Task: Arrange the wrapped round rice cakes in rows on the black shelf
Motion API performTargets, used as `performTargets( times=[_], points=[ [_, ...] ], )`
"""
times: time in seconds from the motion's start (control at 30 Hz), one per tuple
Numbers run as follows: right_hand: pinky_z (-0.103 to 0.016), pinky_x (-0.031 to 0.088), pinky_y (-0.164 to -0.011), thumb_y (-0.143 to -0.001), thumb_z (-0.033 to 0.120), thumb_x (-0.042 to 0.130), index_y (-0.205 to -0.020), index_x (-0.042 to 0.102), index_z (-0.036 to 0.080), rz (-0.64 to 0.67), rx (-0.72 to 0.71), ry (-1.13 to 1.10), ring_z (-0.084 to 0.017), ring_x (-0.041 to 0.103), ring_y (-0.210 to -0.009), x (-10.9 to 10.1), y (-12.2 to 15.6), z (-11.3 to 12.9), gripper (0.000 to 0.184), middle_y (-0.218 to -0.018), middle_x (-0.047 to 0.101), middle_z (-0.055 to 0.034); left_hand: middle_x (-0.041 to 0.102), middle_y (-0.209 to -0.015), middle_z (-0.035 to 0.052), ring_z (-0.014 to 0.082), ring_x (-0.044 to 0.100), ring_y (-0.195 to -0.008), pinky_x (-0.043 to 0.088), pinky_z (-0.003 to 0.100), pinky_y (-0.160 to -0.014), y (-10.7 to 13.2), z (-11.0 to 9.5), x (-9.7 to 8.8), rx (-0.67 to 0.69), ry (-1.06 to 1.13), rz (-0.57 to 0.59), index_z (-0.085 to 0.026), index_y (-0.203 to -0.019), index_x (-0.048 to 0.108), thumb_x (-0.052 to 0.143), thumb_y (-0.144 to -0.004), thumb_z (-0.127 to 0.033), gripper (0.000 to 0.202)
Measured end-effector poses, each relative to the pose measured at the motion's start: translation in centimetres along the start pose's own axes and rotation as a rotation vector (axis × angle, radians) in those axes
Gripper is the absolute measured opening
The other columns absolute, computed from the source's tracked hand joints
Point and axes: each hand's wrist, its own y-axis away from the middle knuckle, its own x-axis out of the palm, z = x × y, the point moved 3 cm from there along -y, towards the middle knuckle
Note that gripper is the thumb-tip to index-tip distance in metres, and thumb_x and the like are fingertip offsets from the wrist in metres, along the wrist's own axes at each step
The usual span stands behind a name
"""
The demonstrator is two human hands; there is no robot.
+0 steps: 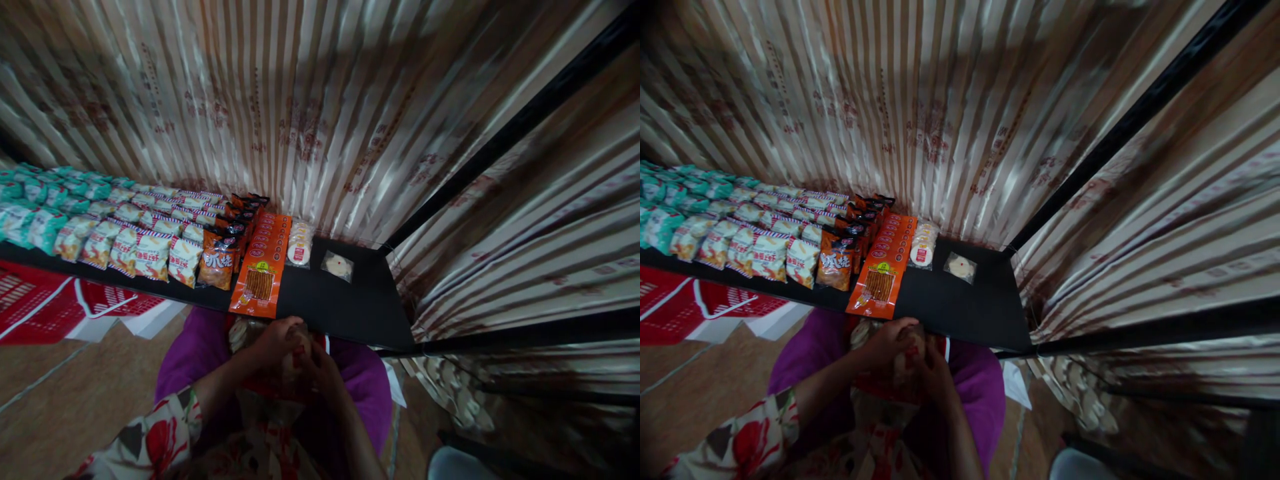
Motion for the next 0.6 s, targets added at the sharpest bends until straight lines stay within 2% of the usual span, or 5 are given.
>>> performTargets(
  times=[0.13, 0.33, 0.47, 0.6],
  points=[
    [-0.027, 0.049, -0.067, -0.072, 0.056, 0.059, -0.091, 0.061, 0.016, -0.095, -0.025, -0.001, -0.020, 0.061, -0.077, -0.2, -0.6, 1.2, 0.044, -0.084, 0.067, -0.0046, 0.066, -0.090, 0.0061, 0.0177, 0.061, -0.083, 0.048, 0.029, -0.077, -0.6, 0.3, -0.1, -0.027, 0.110, -0.129, -0.011, -0.120, 0.051, 0.051, -0.077, -0.029, 0.046],
    [-0.027, 0.049, -0.064, -0.071, 0.055, 0.059, -0.092, 0.060, 0.017, -0.201, -0.031, -0.020, -0.019, 0.060, -0.074, 0.2, -1.3, 2.3, 0.043, -0.081, 0.066, -0.0032, 0.063, -0.093, 0.0089, 0.0166, 0.060, -0.081, 0.048, 0.029, -0.076, -1.0, 0.8, -0.5, -0.115, 0.224, -0.300, -0.009, -0.123, 0.048, 0.049, -0.080, -0.030, 0.048],
    [-0.027, 0.049, -0.064, -0.069, 0.054, 0.060, -0.089, 0.061, 0.018, -0.245, -0.036, -0.023, -0.018, 0.059, -0.072, 0.3, -1.9, 2.4, 0.041, -0.078, 0.066, -0.0019, 0.063, -0.093, 0.0080, 0.0161, 0.060, -0.080, 0.049, 0.029, -0.074, -1.1, 1.1, -0.3, -0.139, 0.311, -0.351, -0.011, -0.122, 0.048, 0.049, -0.080, -0.031, 0.046],
    [-0.027, 0.049, -0.064, -0.070, 0.052, 0.060, -0.090, 0.059, 0.020, -0.254, -0.038, -0.141, -0.017, 0.060, -0.071, 0.2, -2.6, 1.9, 0.038, -0.079, 0.066, -0.0011, 0.063, -0.086, 0.0063, 0.0159, 0.060, -0.076, 0.049, 0.027, -0.069, -1.4, 1.4, -0.1, -0.139, 0.358, -0.376, -0.011, -0.113, 0.052, 0.048, -0.081, -0.031, 0.038]
  ],
)
